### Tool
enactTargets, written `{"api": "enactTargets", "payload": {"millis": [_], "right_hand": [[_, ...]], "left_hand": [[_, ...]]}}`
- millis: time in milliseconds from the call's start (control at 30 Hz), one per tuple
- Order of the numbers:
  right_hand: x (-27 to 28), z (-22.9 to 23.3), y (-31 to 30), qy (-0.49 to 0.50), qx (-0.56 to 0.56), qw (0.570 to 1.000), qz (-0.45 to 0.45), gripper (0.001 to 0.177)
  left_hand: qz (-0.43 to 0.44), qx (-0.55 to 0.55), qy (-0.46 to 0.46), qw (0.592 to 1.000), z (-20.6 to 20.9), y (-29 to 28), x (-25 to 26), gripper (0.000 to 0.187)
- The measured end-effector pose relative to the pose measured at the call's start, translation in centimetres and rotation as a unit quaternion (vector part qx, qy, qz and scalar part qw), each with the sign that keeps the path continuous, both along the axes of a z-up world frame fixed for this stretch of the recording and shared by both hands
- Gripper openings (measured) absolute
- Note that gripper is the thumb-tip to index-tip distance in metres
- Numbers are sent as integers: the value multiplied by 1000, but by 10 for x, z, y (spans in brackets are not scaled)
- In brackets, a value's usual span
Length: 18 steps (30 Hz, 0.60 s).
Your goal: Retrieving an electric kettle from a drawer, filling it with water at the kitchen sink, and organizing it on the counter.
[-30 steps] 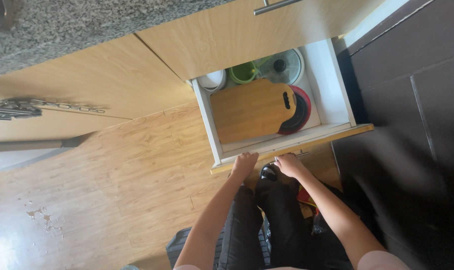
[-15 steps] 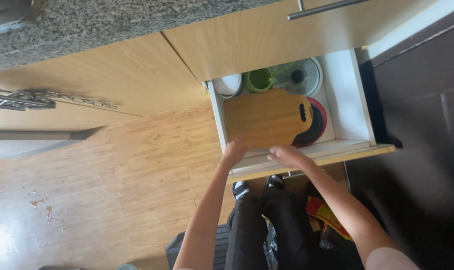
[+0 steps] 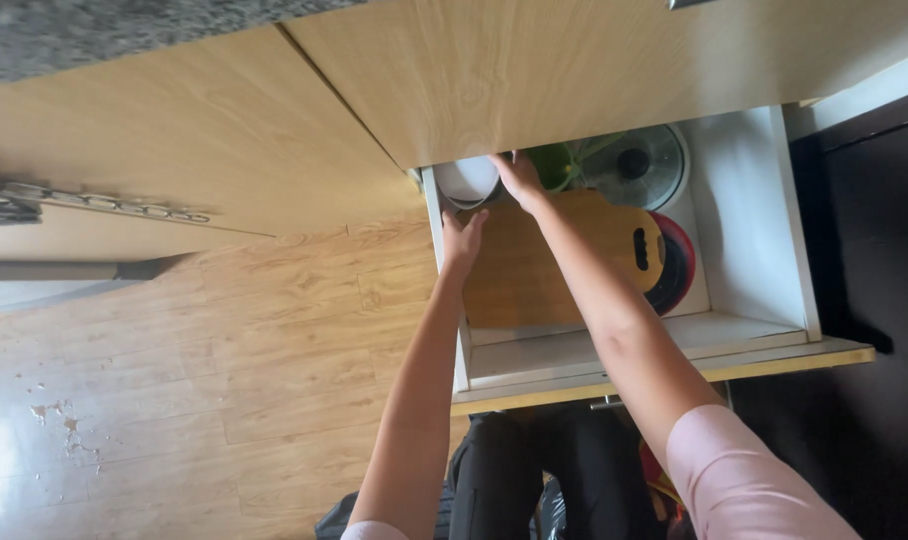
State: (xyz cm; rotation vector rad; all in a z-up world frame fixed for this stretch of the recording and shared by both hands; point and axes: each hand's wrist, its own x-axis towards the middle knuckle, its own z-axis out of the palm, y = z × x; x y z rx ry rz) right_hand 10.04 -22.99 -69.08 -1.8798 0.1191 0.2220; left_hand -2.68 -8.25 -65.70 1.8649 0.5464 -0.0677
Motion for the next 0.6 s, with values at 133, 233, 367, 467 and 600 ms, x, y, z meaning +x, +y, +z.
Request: {"api": "enactTargets", "payload": {"millis": [133, 233, 367, 467, 600], "right_hand": [[28, -21, 3, 83, 37, 996, 27, 93], [60, -87, -4, 76, 41, 995, 46, 87], [86, -150, -2, 104, 143, 983, 55, 71], [49, -91, 3, 107, 169, 979, 42, 67], [4, -15, 0, 45, 209, 977, -13, 68]], "left_hand": [[23, -42, -85, 995, -13, -3, 15, 92], [38, -132, -116, 984, -10, -10, 15, 87], [89, -307, -18, 947, 8, -12, 12, 83], [104, -362, 21, 926, -8, -19, 7, 86], [91, -392, -67, 913, -59, -39, -5, 91]]}}
